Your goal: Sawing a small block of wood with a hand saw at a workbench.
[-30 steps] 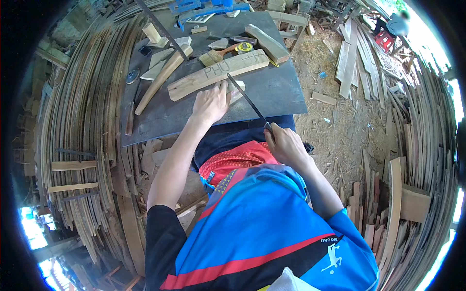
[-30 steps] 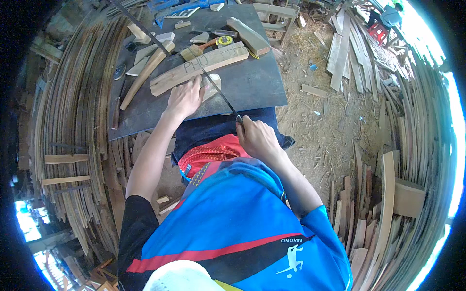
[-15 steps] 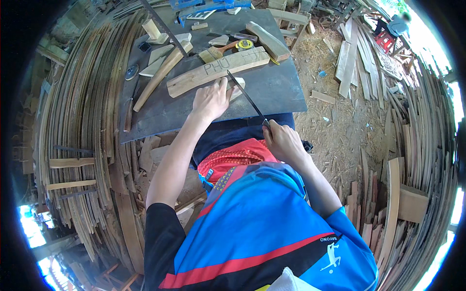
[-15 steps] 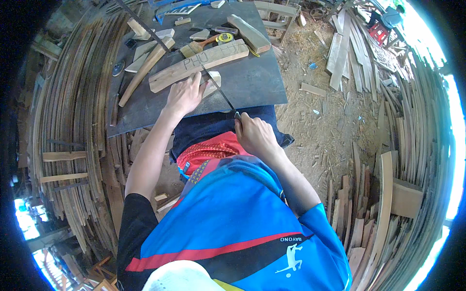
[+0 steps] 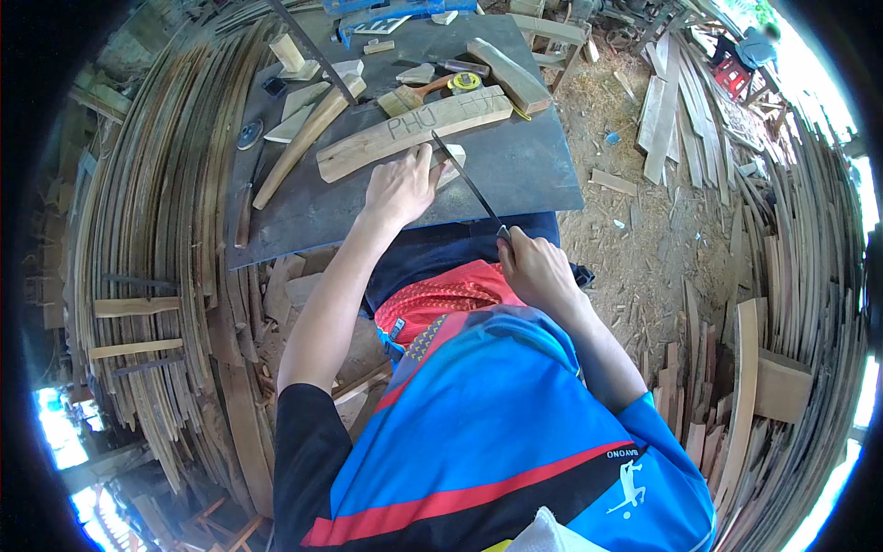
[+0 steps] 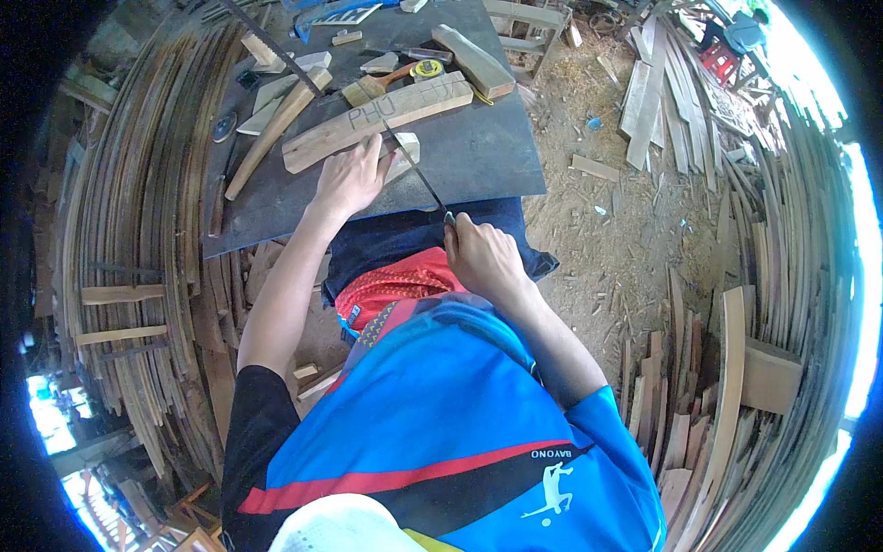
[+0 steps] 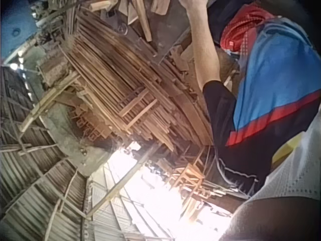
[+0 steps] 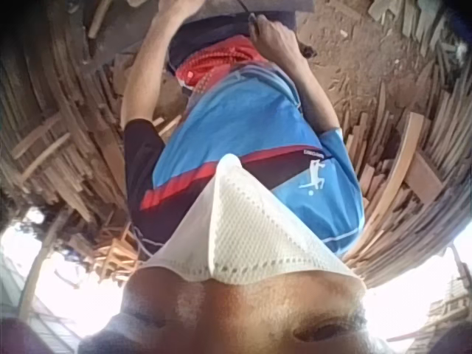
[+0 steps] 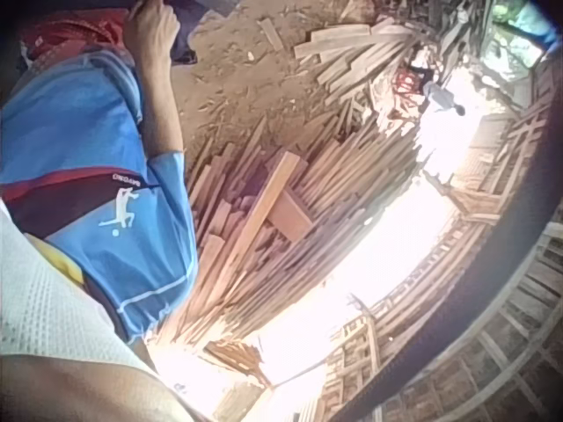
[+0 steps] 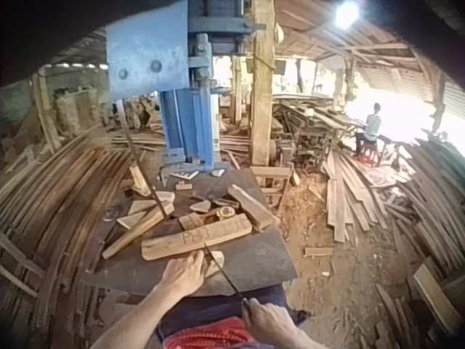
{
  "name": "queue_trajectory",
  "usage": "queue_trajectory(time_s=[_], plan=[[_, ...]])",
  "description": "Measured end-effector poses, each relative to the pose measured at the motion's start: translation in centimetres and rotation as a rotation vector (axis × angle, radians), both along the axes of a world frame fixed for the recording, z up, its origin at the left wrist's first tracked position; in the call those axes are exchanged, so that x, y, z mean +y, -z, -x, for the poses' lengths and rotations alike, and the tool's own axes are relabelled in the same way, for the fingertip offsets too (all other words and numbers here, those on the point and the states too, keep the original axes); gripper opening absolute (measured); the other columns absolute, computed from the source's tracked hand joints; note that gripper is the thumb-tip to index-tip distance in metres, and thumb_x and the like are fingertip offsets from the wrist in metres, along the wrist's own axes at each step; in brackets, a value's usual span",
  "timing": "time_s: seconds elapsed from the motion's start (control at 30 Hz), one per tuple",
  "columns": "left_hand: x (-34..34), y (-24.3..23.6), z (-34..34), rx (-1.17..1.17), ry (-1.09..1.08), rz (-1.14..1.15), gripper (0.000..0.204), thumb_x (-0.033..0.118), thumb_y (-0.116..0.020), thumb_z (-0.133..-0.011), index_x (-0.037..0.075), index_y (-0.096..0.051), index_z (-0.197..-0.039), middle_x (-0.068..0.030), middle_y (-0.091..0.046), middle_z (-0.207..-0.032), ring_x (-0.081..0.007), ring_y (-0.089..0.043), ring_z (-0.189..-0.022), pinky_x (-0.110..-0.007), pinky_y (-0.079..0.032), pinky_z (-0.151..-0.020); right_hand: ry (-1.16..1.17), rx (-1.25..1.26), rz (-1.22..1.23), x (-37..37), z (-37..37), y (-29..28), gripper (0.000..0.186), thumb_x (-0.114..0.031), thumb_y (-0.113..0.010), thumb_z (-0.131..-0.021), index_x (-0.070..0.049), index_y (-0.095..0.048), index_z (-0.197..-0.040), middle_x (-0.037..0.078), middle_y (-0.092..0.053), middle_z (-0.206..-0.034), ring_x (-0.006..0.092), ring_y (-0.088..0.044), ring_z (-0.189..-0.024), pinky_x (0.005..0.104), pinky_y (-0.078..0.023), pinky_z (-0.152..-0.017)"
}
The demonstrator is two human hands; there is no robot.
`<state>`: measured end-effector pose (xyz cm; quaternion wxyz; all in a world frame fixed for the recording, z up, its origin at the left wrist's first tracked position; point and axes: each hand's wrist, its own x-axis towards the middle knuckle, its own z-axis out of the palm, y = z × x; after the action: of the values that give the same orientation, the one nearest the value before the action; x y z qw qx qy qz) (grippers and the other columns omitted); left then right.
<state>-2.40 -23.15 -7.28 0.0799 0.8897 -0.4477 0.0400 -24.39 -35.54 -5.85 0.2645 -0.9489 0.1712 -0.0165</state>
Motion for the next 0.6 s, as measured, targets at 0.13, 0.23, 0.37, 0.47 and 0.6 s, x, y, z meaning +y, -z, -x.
queue_trajectory(time_s=[0.13, 0.23, 0.37, 0.47, 0.6], plan=[[-0.04, -0.21, 0.02, 0.015, 0.004, -0.002, 0.044, 0.041, -0.042, -0.1, 0.0, -0.052, -0.114, -0.0211, -0.068, -0.095, -0.0362, -0.07, -0.078, -0.046, -0.057, -0.066, -0.002, 0.001, 0.01, -0.05, -0.07, 0.15, 0.03, -0.029, -0.048, -0.099, -0.001, -0.053, -0.086, 0.026, -0.061, -0.065, 0.0455, -0.061, -0.062, 0.0569, -0.047, -0.059], [-0.03, -0.14, -0.04, 0.008, 0.004, -0.011, 0.044, 0.042, -0.042, -0.1, 0.001, -0.052, -0.113, -0.0211, -0.068, -0.094, -0.0362, -0.07, -0.077, -0.046, -0.057, -0.065, 0.004, 0.001, 0.017, 0.05, -0.14, 0.08, 0.03, -0.028, -0.048, -0.098, -0.001, -0.053, -0.086, 0.026, -0.061, -0.065, 0.0455, -0.061, -0.062, 0.0567, -0.047, -0.059], [0.03, 0.12, 0.01, -0.022, 0.009, -0.002, 0.044, 0.042, -0.042, -0.1, 0.001, -0.052, -0.115, -0.0206, -0.068, -0.091, -0.0356, -0.07, -0.076, -0.046, -0.057, -0.064, -0.002, -0.01, 0.02, 0.03, -0.23, 0.09, 0.03, -0.028, -0.048, -0.098, -0.001, -0.053, -0.086, 0.026, -0.061, -0.065, 0.0454, -0.061, -0.061, 0.0563, -0.047, -0.058], [-0.05, 0.14, 0.01, -0.026, -0.001, -0.025, 0.044, 0.041, -0.042, -0.1, 0.001, -0.052, -0.116, -0.0203, -0.068, -0.088, -0.0353, -0.07, -0.075, -0.046, -0.057, -0.063, -0.002, -0.009, 0.024, 0.05, -0.51, 0.23, 0.03, -0.028, -0.048, -0.098, -0.001, -0.053, -0.086, 0.026, -0.061, -0.065, 0.0453, -0.061, -0.062, 0.0562, -0.047, -0.058], [-0.04, 0.07, -0.03, -0.015, -0.001, -0.016, 0.045, 0.041, -0.043, -0.1, 0.001, -0.052, -0.117, -0.0202, -0.068, -0.088, -0.0354, -0.07, -0.075, -0.046, -0.057, -0.063, -0.007, -0.009, 0.021, 0.08, -0.73, 0.31, 0.03, -0.028, -0.047, -0.098, -0.001, -0.053, -0.085, 0.026, -0.061, -0.066, 0.0453, -0.061, -0.063, 0.0568, -0.047, -0.059]])
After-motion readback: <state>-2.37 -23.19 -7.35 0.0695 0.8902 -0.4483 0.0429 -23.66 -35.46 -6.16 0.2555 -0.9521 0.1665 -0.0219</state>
